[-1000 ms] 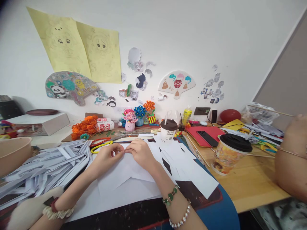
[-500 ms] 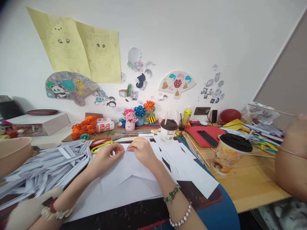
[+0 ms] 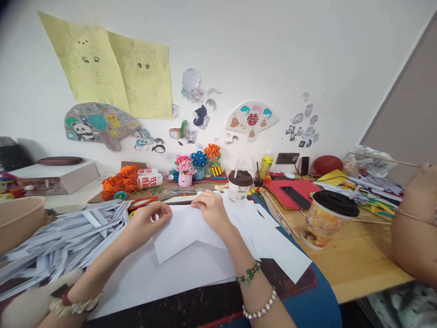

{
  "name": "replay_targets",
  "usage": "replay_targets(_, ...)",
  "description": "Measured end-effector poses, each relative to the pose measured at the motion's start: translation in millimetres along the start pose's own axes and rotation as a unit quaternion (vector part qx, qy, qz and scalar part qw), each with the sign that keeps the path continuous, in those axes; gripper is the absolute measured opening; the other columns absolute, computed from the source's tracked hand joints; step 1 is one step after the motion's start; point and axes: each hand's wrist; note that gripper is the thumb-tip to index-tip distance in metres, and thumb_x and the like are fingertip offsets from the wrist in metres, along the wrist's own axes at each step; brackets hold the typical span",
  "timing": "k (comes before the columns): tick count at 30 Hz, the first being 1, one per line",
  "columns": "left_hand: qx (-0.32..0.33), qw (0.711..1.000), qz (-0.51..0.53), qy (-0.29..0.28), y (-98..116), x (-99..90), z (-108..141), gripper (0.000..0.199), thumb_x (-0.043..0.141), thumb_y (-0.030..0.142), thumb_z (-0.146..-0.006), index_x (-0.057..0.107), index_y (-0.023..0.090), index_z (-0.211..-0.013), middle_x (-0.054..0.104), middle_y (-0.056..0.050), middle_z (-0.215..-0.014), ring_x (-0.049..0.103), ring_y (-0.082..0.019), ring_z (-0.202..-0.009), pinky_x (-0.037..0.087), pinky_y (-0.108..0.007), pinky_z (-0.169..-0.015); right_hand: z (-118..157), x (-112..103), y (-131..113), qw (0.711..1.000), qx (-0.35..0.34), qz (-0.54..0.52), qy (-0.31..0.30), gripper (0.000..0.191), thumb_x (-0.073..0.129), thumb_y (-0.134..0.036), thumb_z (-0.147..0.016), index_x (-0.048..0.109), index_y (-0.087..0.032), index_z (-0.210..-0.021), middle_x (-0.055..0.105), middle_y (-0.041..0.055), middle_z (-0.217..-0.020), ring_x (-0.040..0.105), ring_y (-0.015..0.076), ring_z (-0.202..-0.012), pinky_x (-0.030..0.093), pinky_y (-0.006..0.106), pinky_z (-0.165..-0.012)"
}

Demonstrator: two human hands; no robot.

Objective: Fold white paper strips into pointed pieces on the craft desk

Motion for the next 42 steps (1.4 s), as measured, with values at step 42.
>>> replay_targets(42, 0.125, 0.911, -0.292, 0.263, 22, 9.2, 16, 0.025, 0.039, 0.017, -0.094, 0.060, 0.015, -0.108, 0.068, -0.010, -0.104, 0.060, -0.026, -0.094, 0.040, -0.038, -0.080, -9, -16, -21, 0.868, 0.351, -0.268, 0.227, 0.028, 0.074, -0.037, -0.068, 0.073, -0.015, -0.085, 0.073, 0.0110, -0.095, 0.065, 0.0259, -0.094, 0.050, 0.040, -0.087)
Point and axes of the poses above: each hand's wrist, its own z-axis away from the middle knuckle, its own x-axis out of the palm, y = z × x
